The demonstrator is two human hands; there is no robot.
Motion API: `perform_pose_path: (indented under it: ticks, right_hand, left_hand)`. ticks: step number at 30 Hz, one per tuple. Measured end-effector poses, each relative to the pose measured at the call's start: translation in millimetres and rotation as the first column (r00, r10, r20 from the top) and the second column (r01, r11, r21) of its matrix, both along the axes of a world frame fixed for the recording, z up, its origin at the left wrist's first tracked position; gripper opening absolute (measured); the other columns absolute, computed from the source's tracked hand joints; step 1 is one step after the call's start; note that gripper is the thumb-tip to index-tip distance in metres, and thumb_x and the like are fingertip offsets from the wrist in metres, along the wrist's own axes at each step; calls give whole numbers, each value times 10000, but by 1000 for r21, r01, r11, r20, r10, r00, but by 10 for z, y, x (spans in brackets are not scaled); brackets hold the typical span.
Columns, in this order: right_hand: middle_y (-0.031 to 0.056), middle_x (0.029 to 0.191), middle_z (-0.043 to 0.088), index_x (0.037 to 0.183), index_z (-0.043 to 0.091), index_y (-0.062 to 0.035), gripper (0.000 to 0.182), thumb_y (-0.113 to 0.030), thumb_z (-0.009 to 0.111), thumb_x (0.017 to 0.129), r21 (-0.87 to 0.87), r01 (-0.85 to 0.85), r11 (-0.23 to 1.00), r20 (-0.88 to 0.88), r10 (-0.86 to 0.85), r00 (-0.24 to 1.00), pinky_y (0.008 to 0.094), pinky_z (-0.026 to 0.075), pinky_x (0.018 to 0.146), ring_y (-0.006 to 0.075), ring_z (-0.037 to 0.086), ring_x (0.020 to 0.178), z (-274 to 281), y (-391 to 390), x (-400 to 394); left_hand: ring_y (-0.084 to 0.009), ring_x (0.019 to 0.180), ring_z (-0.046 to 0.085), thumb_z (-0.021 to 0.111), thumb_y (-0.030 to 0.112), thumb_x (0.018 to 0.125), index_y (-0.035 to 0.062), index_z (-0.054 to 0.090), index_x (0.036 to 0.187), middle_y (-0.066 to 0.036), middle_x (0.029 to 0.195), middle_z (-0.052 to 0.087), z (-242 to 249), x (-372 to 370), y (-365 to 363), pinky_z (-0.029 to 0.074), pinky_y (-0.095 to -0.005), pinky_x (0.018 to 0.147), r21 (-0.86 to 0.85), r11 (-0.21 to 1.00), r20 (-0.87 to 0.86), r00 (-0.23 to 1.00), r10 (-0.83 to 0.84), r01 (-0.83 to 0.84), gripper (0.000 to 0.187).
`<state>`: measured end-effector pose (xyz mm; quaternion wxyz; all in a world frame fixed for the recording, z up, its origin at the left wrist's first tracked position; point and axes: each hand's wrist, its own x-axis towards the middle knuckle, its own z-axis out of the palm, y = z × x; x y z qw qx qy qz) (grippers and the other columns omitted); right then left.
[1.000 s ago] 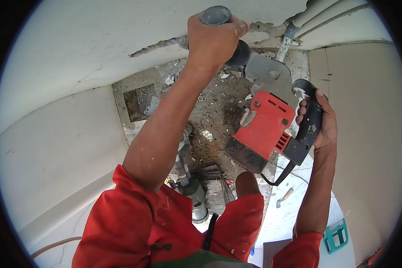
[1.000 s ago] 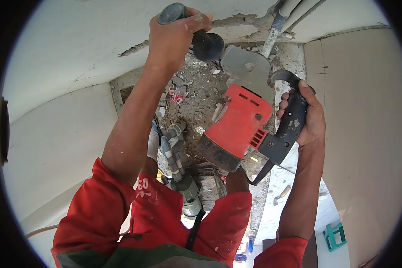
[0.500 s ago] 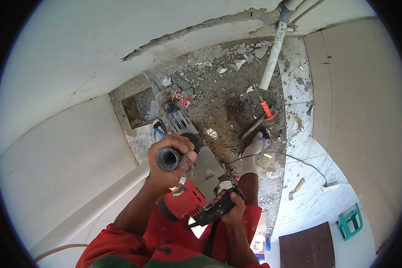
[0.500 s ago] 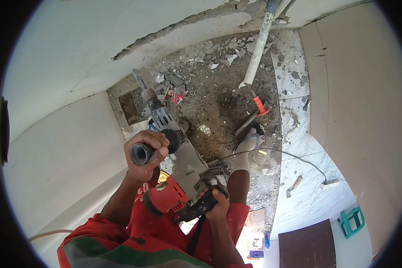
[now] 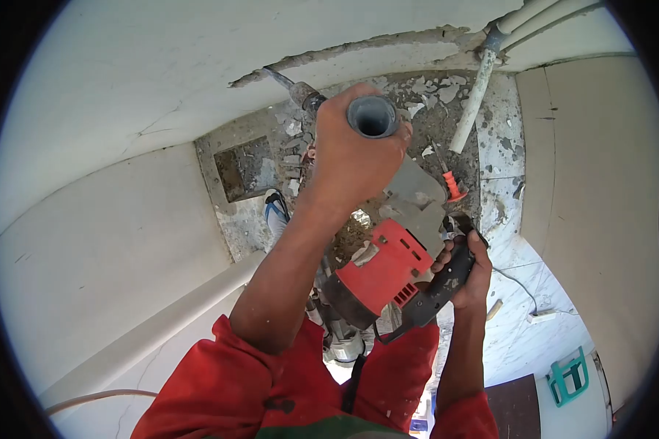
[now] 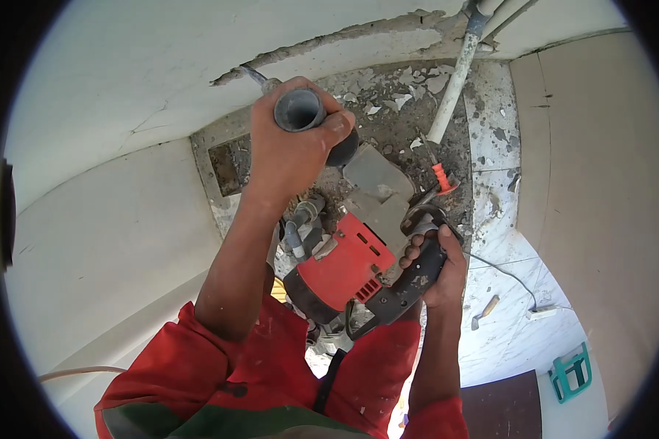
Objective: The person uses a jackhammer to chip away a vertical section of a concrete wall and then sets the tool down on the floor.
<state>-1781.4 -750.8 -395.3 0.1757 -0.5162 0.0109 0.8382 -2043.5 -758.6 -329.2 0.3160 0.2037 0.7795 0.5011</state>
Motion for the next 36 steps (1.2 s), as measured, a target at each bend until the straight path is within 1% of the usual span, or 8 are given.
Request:
perform_pose_path:
  ticks: [9,13,16,19,22,25,30,36]
  right_hand:
    - [76,704,569,872,553,-27,355,-376,582,926,-5,-173,985,-29,173,984,325,530,519,168,577,569,83,1168,-516]
    - [71,705,569,880,546,-24,356,-375,579,929,24,-252,967,1,252,968,308,543,503,165,589,572,-35,1360,-587]
    - [75,718,574,913,541,-24,322,-340,606,920,38,-293,955,32,292,956,316,536,494,175,590,574,-115,1416,-568]
    - [89,727,584,971,547,-22,322,-314,654,892,134,-193,972,68,185,980,335,538,496,183,597,574,-81,1072,-629]
    - [101,753,615,934,607,-17,240,-224,687,844,127,-223,967,223,191,956,345,549,531,210,626,606,-59,383,-544]
    - [91,801,608,937,599,-23,204,-176,672,825,-53,0,999,27,2,1000,384,537,659,246,633,715,-135,-702,-392]
    - [125,892,601,977,576,-21,250,-224,603,834,-393,230,890,-86,-284,955,420,492,778,263,593,836,173,-2119,123]
    - [117,856,620,976,579,-40,305,-316,624,853,-203,296,933,129,-274,953,412,518,767,267,619,787,455,-2078,761]
  left_hand:
    - [-135,617,580,764,101,700,21,628,753,-38,680,637,-238,-623,657,489,-291,632,-37,998,-80,995,-59,57,166]
    - [-101,527,420,659,38,708,43,535,591,16,564,496,-325,-700,737,361,-305,490,43,999,-84,996,-24,28,171]
    - [-79,607,507,744,140,764,50,635,729,23,650,583,-351,-766,643,435,-258,592,5,996,-93,991,-91,92,145]
    - [-171,665,614,762,103,754,15,615,824,-84,741,663,-390,-773,243,512,-318,713,259,957,70,986,-154,131,185]
    - [-176,751,645,729,129,816,20,617,752,-88,789,667,-448,-623,-447,511,-319,745,366,926,8,995,-100,90,170]
    - [-195,768,627,723,103,810,12,602,743,-102,813,649,-520,-391,-1050,499,-347,770,477,879,41,998,-47,22,165]
    - [-143,683,587,745,20,753,15,567,723,-68,730,616,-163,180,-1477,464,-287,630,135,960,105,959,-262,247,180]
    - [-159,692,610,759,9,747,22,569,737,-89,741,621,43,736,-1231,485,-303,635,184,886,114,886,-450,426,190]
